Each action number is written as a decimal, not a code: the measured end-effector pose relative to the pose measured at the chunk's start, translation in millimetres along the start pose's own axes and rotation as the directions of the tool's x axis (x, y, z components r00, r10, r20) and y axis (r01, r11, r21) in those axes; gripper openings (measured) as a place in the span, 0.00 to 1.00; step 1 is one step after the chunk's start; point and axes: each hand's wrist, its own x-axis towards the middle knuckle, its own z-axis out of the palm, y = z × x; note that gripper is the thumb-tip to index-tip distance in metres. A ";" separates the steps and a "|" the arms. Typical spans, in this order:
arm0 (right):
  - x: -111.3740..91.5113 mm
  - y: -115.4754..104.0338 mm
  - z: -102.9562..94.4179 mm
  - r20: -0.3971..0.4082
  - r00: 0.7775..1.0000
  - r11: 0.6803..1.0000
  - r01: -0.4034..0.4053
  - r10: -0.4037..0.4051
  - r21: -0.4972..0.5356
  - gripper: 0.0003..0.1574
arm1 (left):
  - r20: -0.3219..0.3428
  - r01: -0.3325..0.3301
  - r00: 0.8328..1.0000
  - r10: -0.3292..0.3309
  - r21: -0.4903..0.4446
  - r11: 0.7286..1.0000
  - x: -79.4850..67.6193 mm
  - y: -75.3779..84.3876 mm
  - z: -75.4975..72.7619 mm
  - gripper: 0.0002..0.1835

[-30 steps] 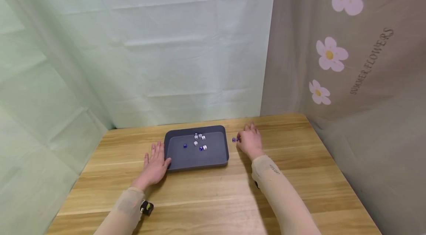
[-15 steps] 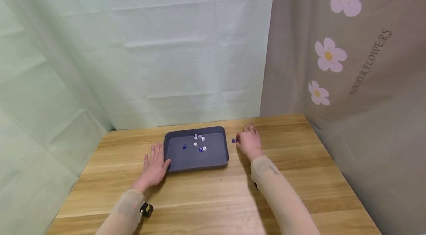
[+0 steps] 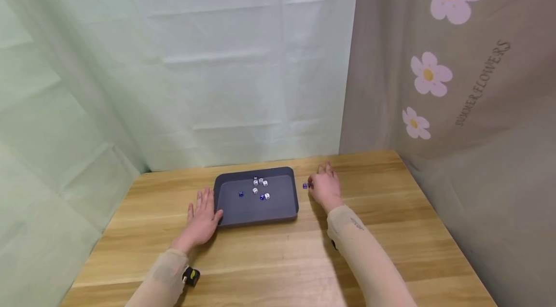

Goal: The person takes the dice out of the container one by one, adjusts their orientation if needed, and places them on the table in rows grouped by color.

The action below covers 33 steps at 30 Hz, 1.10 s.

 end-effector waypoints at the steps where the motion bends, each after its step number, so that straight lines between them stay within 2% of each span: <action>1: -1.0 0.0 0.3 0.001 1.000 1.000 -0.001 0.001 0.000 0.15 | 0.001 0.000 1.000 0.000 -0.007 1.000 -1.1 1.1 -0.2 0.42; 8: -3.0 -0.2 0.2 -0.024 1.000 1.000 -0.004 0.004 -0.010 0.15 | -0.008 0.010 1.000 -0.010 0.002 1.000 -0.5 1.6 3.6 0.42; 15: -3.9 1.8 3.8 -0.003 1.000 1.000 -0.013 0.013 -0.009 0.16 | -0.004 0.004 1.000 -0.004 0.010 1.000 0.4 -5.2 9.7 0.42; 26: -8.2 -1.2 -3.0 -0.011 1.000 0.999 -0.019 0.019 0.035 0.22 | -0.009 0.008 1.000 -0.008 0.033 0.999 5.4 -12.9 13.0 0.42; 33: -10.1 -0.9 -8.4 -0.013 0.999 0.995 -0.030 0.031 0.099 0.29 | 0.009 0.015 1.000 -0.016 0.026 1.000 5.7 -8.4 8.3 0.42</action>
